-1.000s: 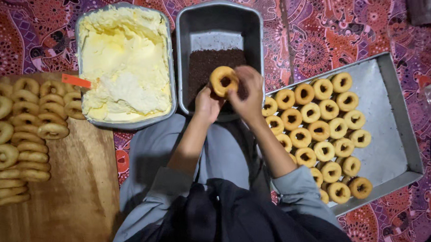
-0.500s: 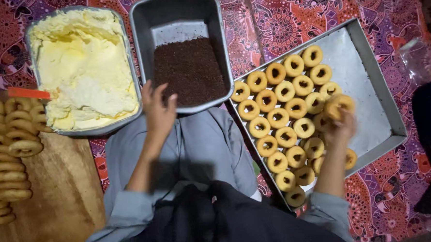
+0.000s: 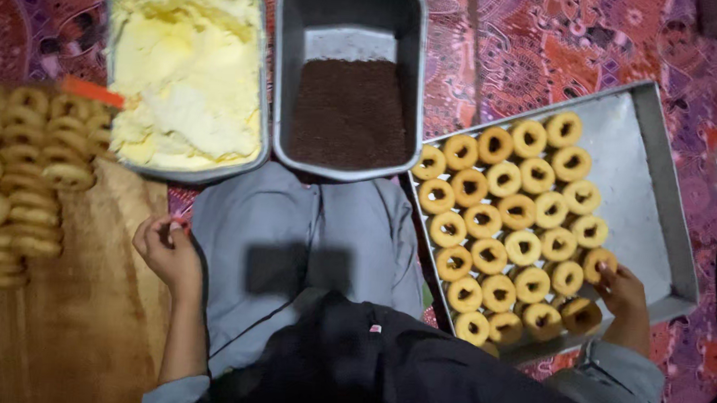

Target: The person fills ring-shaped pastries with a yellow cream and then rolls them in a dark crumb topping. They pick each pastry from a wooden board, insert cream into the center, coat it in crumbs, and place it on a metal tray.

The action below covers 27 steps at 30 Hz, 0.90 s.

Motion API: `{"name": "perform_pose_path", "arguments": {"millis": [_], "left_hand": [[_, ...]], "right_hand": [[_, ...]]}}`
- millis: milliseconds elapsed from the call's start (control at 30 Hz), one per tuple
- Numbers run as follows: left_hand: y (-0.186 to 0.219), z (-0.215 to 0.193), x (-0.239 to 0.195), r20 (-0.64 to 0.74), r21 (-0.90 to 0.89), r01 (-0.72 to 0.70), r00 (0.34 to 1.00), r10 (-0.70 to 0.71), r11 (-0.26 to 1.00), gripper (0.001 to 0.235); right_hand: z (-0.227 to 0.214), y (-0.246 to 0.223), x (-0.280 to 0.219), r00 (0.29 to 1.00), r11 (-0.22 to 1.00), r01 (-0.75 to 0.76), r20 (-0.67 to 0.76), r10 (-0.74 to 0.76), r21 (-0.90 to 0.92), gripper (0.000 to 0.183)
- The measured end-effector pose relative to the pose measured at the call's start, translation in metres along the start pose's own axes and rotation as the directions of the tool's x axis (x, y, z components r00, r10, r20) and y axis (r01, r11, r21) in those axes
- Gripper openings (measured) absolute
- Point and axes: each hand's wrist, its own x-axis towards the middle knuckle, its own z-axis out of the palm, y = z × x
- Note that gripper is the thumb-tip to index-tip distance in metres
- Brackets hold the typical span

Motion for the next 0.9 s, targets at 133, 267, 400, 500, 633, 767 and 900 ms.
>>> {"name": "perform_pose_path", "arguments": {"millis": [133, 267, 400, 500, 633, 767, 900], "left_hand": [[-0.06, -0.009, -0.002, -0.102, -0.093, 0.142, 0.983, -0.152, 0.985, 0.014], [-0.12, -0.018, 0.027, -0.227, -0.054, 0.162, 0.959, -0.17, 0.985, 0.008], [-0.171, -0.035, 0.098, -0.274, 0.227, 0.219, 0.949, -0.154, 0.949, 0.022], [-0.197, -0.051, 0.166, -0.497, 0.322, 0.379, 0.848, -0.186, 0.868, 0.046], [-0.229, -0.087, 0.233, -0.641, 0.182, 0.788, 0.549, -0.536, 0.589, 0.06], [-0.262, -0.101, 0.249, -0.586, 0.132, 0.778, 0.561, -0.585, 0.614, 0.064], [-0.285, -0.137, 0.249, -0.645, 0.01, 0.421, 0.696, -0.316, 0.907, 0.05]], "right_hand": [[0.033, -0.019, -0.035, 0.999, 0.998, 0.047, 0.008, -0.047, -0.034, 0.034], [0.066, -0.042, -0.063, 0.912, 0.889, 0.117, -0.307, -0.273, -0.443, 0.045], [0.097, -0.059, -0.084, 0.608, 0.617, 0.028, -0.476, -0.635, -0.787, 0.055], [0.121, -0.067, -0.087, 0.471, 0.389, 0.124, -0.291, -0.833, -0.913, 0.055], [0.16, -0.062, -0.098, 0.396, 0.289, 0.308, -0.155, -0.905, -0.906, 0.052], [0.192, -0.048, -0.112, 0.385, 0.206, 0.371, -0.052, -0.922, -0.905, 0.049], [0.212, -0.031, -0.119, 0.406, 0.224, 0.409, -0.044, -0.913, -0.884, 0.046]]}}
